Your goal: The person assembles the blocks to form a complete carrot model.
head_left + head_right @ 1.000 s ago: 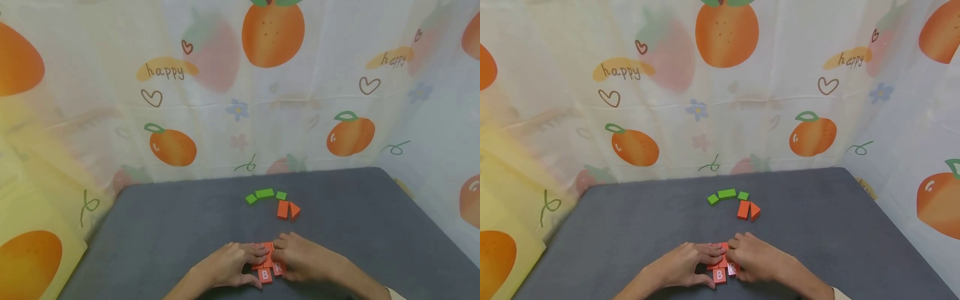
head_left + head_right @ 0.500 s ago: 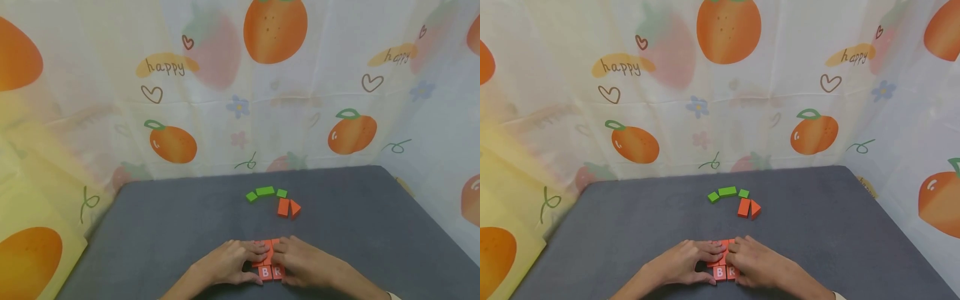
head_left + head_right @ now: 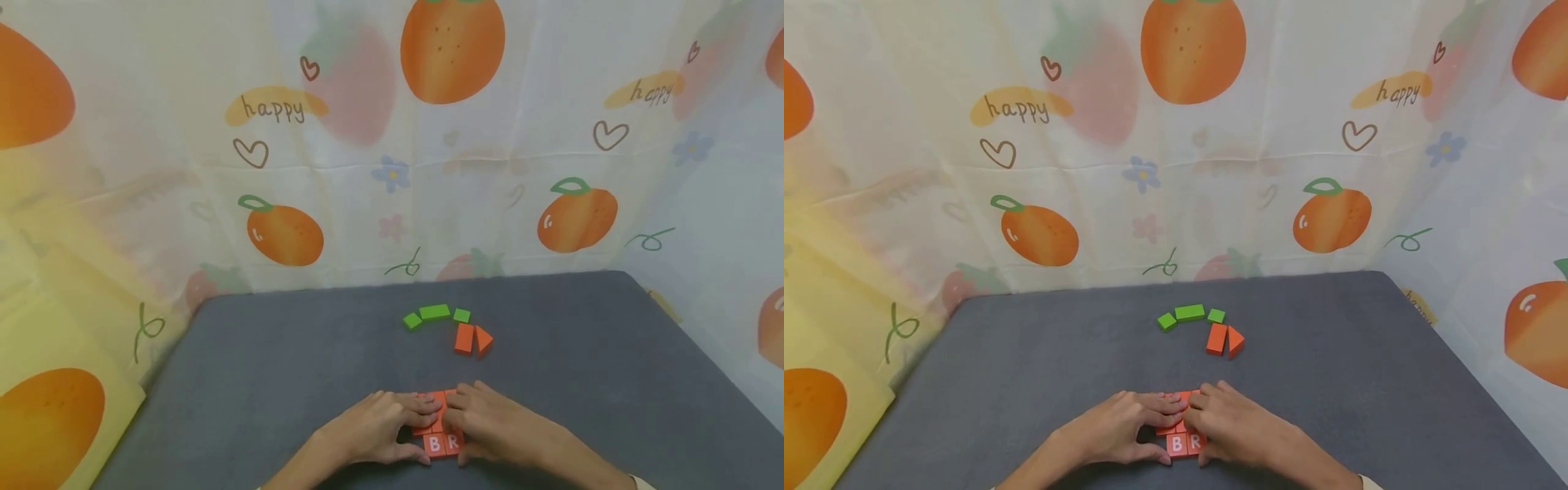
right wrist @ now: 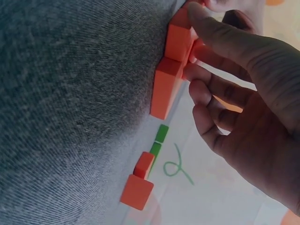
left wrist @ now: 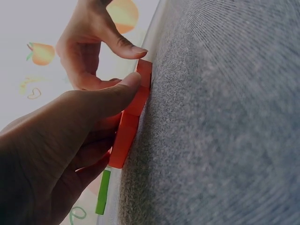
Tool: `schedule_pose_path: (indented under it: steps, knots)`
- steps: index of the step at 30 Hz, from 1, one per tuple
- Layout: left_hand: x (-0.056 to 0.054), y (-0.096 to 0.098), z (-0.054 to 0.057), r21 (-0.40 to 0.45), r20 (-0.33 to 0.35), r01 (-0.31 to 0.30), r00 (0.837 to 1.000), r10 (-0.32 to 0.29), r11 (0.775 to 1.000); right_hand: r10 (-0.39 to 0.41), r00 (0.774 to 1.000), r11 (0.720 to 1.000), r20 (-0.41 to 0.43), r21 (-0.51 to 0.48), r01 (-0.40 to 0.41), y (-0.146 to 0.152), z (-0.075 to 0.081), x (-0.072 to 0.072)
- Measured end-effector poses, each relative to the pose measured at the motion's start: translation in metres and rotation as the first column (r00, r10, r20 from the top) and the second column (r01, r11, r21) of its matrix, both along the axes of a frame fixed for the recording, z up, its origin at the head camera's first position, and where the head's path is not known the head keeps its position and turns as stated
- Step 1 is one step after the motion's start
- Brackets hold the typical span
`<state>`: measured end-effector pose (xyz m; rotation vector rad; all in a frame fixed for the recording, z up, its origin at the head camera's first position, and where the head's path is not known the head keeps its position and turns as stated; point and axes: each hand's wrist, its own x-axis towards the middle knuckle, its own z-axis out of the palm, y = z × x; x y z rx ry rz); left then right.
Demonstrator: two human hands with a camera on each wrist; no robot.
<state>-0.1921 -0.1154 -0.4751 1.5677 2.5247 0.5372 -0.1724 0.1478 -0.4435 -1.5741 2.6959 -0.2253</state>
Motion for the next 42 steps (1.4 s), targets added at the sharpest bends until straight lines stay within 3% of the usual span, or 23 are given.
schedule_pose_path:
  steps: [15, 21, 24, 28, 33, 35, 38, 42]
  knots:
    - [-0.003, -0.001, -0.002, 0.056, 0.018, 0.029, 0.999, -0.03, 0.998, -0.009, 1.0, 1.0, -0.015, -0.025, 0.009, 0.0, 0.003, -0.004]
    - [-0.003, -0.001, -0.002, 0.06, 0.042, 0.042, 0.998, -0.044, 0.997, -0.065, 0.997, 0.998, 0.035, -0.017, 0.066, 0.004, 0.016, -0.01]
    - [-0.004, -0.001, -0.002, 0.054, 0.055, 0.037, 0.998, -0.04, 0.998, -0.1, 0.993, 0.994, 0.063, -0.03, 0.102, 0.009, 0.026, -0.021]
    - [-0.004, -0.003, -0.001, 0.042, 0.072, 0.023, 0.997, -0.026, 0.999, -0.17, 0.985, 0.984, 0.038, -0.054, 0.172, 0.019, 0.036, -0.045]
    - [-0.005, -0.005, 0.0, 0.028, 0.107, 0.017, 0.994, -0.02, 0.999, -0.273, 0.962, 0.962, -0.028, -0.035, 0.272, 0.023, 0.036, -0.078]
    - [-0.005, -0.005, 0.0, 0.027, 0.111, 0.02, 0.994, -0.023, 0.999, -0.301, 0.954, 0.954, -0.013, -0.002, 0.301, 0.022, 0.031, -0.088]
    - [-0.005, -0.006, 0.0, 0.036, 0.119, 0.022, 0.993, -0.026, 0.999, -0.323, 0.946, 0.945, 0.017, 0.056, 0.322, 0.018, 0.022, -0.096]
    - [-0.004, -0.006, 0.0, 0.037, 0.12, 0.029, 0.992, -0.033, 0.999, -0.335, 0.942, 0.941, 0.038, 0.075, 0.331, 0.013, 0.018, -0.092]
